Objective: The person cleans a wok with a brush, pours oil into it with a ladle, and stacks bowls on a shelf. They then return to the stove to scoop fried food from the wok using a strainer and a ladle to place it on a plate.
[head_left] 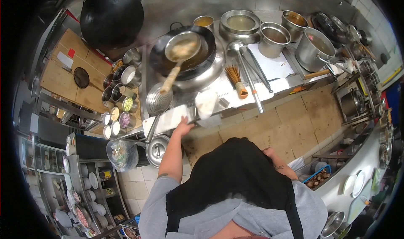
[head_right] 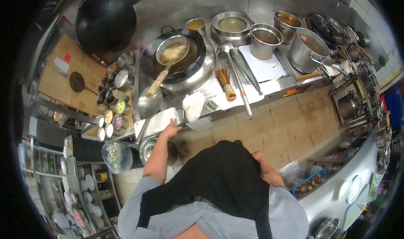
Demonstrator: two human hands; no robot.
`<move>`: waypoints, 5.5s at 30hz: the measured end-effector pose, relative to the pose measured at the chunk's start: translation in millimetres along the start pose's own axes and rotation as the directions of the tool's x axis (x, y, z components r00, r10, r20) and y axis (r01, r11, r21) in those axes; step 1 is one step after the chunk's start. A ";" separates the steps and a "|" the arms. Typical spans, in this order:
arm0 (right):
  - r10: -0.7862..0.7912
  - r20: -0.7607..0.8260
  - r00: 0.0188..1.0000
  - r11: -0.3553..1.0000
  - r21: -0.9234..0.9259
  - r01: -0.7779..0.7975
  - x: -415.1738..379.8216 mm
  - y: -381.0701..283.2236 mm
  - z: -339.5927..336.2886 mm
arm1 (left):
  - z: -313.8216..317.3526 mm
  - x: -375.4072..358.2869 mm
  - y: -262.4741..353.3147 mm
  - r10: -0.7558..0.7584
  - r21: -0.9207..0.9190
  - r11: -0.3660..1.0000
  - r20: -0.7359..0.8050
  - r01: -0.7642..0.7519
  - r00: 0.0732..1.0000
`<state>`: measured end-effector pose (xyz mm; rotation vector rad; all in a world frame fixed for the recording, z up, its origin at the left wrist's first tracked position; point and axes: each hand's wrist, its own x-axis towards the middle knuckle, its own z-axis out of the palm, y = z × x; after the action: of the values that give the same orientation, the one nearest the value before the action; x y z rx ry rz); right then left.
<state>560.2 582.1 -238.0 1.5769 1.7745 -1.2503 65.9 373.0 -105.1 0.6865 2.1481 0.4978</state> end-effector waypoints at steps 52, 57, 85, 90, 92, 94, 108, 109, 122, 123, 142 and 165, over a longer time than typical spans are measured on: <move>-0.391 0.104 0.914 0.847 -0.348 0.402 15.2 81.5 15.5 | -140.4 -76.1 156.1 0.299 -0.997 0.041 -0.054 -0.070 0.953; -0.208 0.009 0.978 0.974 -0.086 0.208 9.8 32.1 -1.0 | -142.3 -80.2 154.8 0.247 -0.990 0.107 -0.065 -0.094 0.967; -0.296 0.228 0.928 0.854 -0.371 0.364 94.5 19.4 -48.0 | -7.0 -67.5 8.7 -0.085 -0.973 -0.219 -0.058 -0.075 0.995; -0.350 0.044 0.936 0.922 -0.163 0.352 84.4 0.3 -76.6 | 135.4 -109.3 -80.4 -0.644 -0.954 0.148 0.107 0.261 0.758; -0.149 -0.011 0.989 0.938 0.314 0.144 58.2 -25.8 -93.4 | 190.4 -139.4 -102.5 -0.743 -0.830 0.307 0.097 0.466 0.662; -0.365 -0.329 0.871 0.874 0.202 0.442 59.6 -41.5 -105.0 | 229.9 -150.0 -134.5 -0.805 -0.676 0.293 0.207 0.676 0.555; -0.597 -0.464 0.654 0.792 -0.213 0.572 12.7 -243.4 -153.5 | 45.1 -86.1 -26.2 -0.297 -0.995 -0.015 -0.087 -0.096 0.951; -0.588 -0.467 0.660 0.801 -0.226 0.554 15.1 -249.2 -156.1 | 19.1 -74.8 -15.0 -0.164 -0.988 -0.033 -0.145 -0.152 0.976; -0.516 -0.691 0.507 0.709 -0.012 0.705 -46.8 -240.7 -131.1 | -162.9 4.9 121.7 0.516 -0.840 -0.436 0.062 0.324 0.854; -0.510 -0.680 0.526 0.698 0.030 0.715 -54.3 -238.1 -124.8 | -158.9 1.7 122.5 0.477 -0.853 -0.429 0.064 0.296 0.877; -0.517 -0.642 0.565 0.520 0.288 0.804 -126.3 -234.1 -77.2 | -133.6 -74.0 120.5 0.418 -0.984 -0.117 -0.171 -0.134 0.892; -0.485 -0.703 0.519 0.827 -0.178 0.533 -29.6 -246.1 -122.6 | -162.2 -11.6 124.8 0.527 -0.912 -0.317 0.057 0.259 0.848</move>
<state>362.9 686.4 -74.7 1.8012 2.9211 -0.9290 -19.0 443.7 67.5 -0.0552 0.3686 1.7759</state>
